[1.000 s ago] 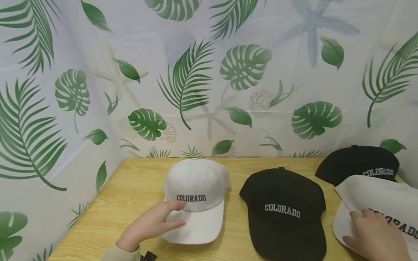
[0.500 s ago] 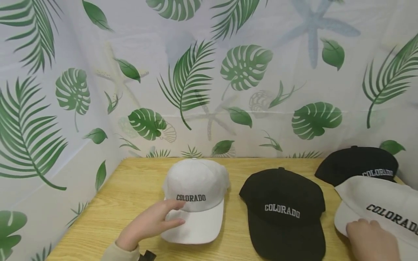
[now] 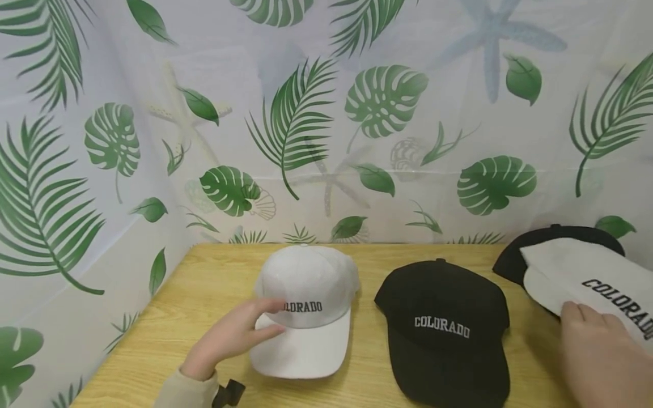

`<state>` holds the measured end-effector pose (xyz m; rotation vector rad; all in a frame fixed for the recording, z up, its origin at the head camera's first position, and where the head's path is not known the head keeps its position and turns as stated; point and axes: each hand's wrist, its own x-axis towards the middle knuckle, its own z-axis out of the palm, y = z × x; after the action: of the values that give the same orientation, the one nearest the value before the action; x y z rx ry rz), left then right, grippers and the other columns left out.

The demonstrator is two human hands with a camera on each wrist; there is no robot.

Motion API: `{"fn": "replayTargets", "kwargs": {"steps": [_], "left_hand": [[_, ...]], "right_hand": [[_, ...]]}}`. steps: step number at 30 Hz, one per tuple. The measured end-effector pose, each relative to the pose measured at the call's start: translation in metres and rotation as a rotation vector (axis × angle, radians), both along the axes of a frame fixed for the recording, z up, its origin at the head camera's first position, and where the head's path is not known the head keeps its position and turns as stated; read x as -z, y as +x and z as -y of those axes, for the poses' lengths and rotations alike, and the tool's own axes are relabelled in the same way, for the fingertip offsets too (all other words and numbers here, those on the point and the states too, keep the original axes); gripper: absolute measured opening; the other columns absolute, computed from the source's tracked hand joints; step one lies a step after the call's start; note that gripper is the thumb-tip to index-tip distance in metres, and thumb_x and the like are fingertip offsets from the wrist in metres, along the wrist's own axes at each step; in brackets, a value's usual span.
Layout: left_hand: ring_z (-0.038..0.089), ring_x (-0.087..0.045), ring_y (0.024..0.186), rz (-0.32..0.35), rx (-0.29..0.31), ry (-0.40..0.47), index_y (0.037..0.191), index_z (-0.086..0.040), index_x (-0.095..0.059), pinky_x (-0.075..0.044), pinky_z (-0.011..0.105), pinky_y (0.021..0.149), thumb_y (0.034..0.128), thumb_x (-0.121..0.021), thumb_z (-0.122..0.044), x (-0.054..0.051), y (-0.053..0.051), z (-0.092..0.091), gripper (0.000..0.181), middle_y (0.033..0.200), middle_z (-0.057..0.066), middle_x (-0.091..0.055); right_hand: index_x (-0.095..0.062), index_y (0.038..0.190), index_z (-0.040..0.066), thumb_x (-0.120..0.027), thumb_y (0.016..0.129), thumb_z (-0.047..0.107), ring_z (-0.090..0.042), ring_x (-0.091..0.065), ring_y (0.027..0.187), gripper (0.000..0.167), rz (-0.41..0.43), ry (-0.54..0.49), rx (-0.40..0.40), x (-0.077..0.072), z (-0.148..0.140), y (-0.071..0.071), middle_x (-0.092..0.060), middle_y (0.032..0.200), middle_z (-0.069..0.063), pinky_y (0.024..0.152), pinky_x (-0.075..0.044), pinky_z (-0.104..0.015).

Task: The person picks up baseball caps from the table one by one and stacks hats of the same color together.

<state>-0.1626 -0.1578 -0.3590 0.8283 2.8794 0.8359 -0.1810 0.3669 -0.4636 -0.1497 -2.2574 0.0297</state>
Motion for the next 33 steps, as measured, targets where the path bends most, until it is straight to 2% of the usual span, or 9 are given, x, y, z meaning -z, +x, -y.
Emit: {"fn": "replayTargets", "kwargs": {"steps": [2, 3, 7, 11, 17, 22, 28, 31, 33], "left_hand": [[0.022, -0.053, 0.101, -0.004, -0.012, 0.029, 0.116, -0.001, -0.055, -0.042, 0.038, 0.084, 0.0865, -0.057, -0.027, -0.002, -0.003, 0.000, 0.040, 0.113, 0.011, -0.057], [0.022, -0.053, 0.101, -0.011, -0.017, 0.048, 0.115, 0.000, -0.055, -0.042, 0.038, 0.084, 0.0865, -0.057, -0.027, -0.003, -0.004, -0.001, 0.039, 0.113, 0.011, -0.057], [0.022, -0.054, 0.100, -0.034, -0.036, 0.131, 0.116, 0.001, -0.054, -0.042, 0.040, 0.084, 0.0874, -0.056, -0.028, -0.008, -0.011, -0.004, 0.041, 0.111, 0.012, -0.058], [0.020, -0.055, 0.097, -0.025, -0.070, 0.218, 0.116, 0.001, -0.054, -0.043, 0.038, 0.082, 0.0890, -0.053, -0.029, -0.013, -0.015, -0.012, 0.040, 0.106, 0.010, -0.059], [0.017, -0.057, 0.093, 0.035, -0.095, 0.444, 0.114, 0.000, -0.054, -0.045, 0.033, 0.081, 0.0900, -0.052, -0.028, -0.021, -0.021, -0.026, 0.037, 0.104, 0.008, -0.060], [0.022, -0.058, 0.097, 0.159, -0.053, 0.761, 0.118, 0.006, -0.050, -0.046, 0.034, 0.081, 0.0919, -0.048, -0.025, -0.024, -0.023, -0.039, 0.040, 0.107, 0.017, -0.058], [0.026, -0.055, 0.102, 0.376, 0.114, 1.138, 0.126, 0.011, -0.034, -0.047, 0.034, 0.078, 0.0943, -0.039, -0.035, -0.027, -0.015, -0.053, 0.056, 0.115, 0.028, -0.050], [0.022, -0.057, 0.096, 0.423, 0.158, 1.212, 0.126, 0.014, -0.031, -0.048, 0.032, 0.074, 0.0936, -0.040, -0.032, -0.028, -0.009, -0.058, 0.057, 0.112, 0.025, -0.051], [0.017, -0.058, 0.089, 0.439, 0.149, 1.226, 0.124, 0.015, -0.031, -0.049, 0.030, 0.071, 0.0934, -0.041, -0.025, -0.028, -0.005, -0.061, 0.051, 0.105, 0.018, -0.055]], "right_hand": [[-0.055, 0.088, -0.014, -0.039, 0.080, -0.013, -0.048, -0.052, 0.078, 0.017, -0.179, -0.039, -0.115, -0.029, 0.025, 0.013, -0.055, 0.088, -0.033, 0.070, -0.040, -0.051], [-0.055, 0.088, -0.015, -0.038, 0.080, -0.014, -0.049, -0.051, 0.078, 0.018, -0.222, -0.045, -0.154, -0.048, 0.040, 0.022, -0.054, 0.087, -0.034, 0.069, -0.040, -0.052], [-0.055, 0.090, -0.017, -0.039, 0.079, -0.014, -0.049, -0.051, 0.076, 0.020, -0.304, -0.013, -0.263, -0.113, 0.100, 0.054, -0.055, 0.087, -0.035, 0.067, -0.040, -0.052], [-0.058, 0.095, -0.014, -0.038, 0.085, -0.004, -0.046, -0.051, 0.074, 0.024, -0.304, 0.041, -0.332, -0.143, 0.140, 0.071, -0.058, 0.091, -0.031, 0.065, -0.041, -0.051], [-0.063, 0.098, -0.007, -0.029, 0.092, 0.016, -0.038, -0.055, 0.077, 0.041, -0.304, 0.013, -0.421, -0.157, 0.180, 0.075, -0.062, 0.094, -0.021, 0.058, -0.043, -0.049], [-0.066, 0.095, -0.001, -0.033, 0.091, 0.019, -0.033, -0.057, 0.075, 0.039, -0.400, -0.031, -0.535, -0.155, 0.213, 0.067, -0.064, 0.092, -0.015, 0.057, -0.043, -0.045], [-0.066, 0.096, 0.000, -0.028, 0.096, 0.023, -0.029, -0.058, 0.081, 0.045, -0.281, 0.030, -0.680, -0.145, 0.249, 0.070, -0.064, 0.094, -0.013, 0.063, -0.048, -0.044], [-0.066, 0.099, -0.001, -0.021, 0.099, 0.023, -0.028, -0.058, 0.083, 0.051, -0.207, 0.094, -0.751, -0.137, 0.262, 0.072, -0.064, 0.096, -0.014, 0.066, -0.049, -0.042], [-0.066, 0.100, -0.001, -0.018, 0.099, 0.024, -0.028, -0.058, 0.085, 0.054, -0.184, 0.114, -0.789, -0.133, 0.267, 0.073, -0.064, 0.097, -0.014, 0.066, -0.049, -0.041]]}}
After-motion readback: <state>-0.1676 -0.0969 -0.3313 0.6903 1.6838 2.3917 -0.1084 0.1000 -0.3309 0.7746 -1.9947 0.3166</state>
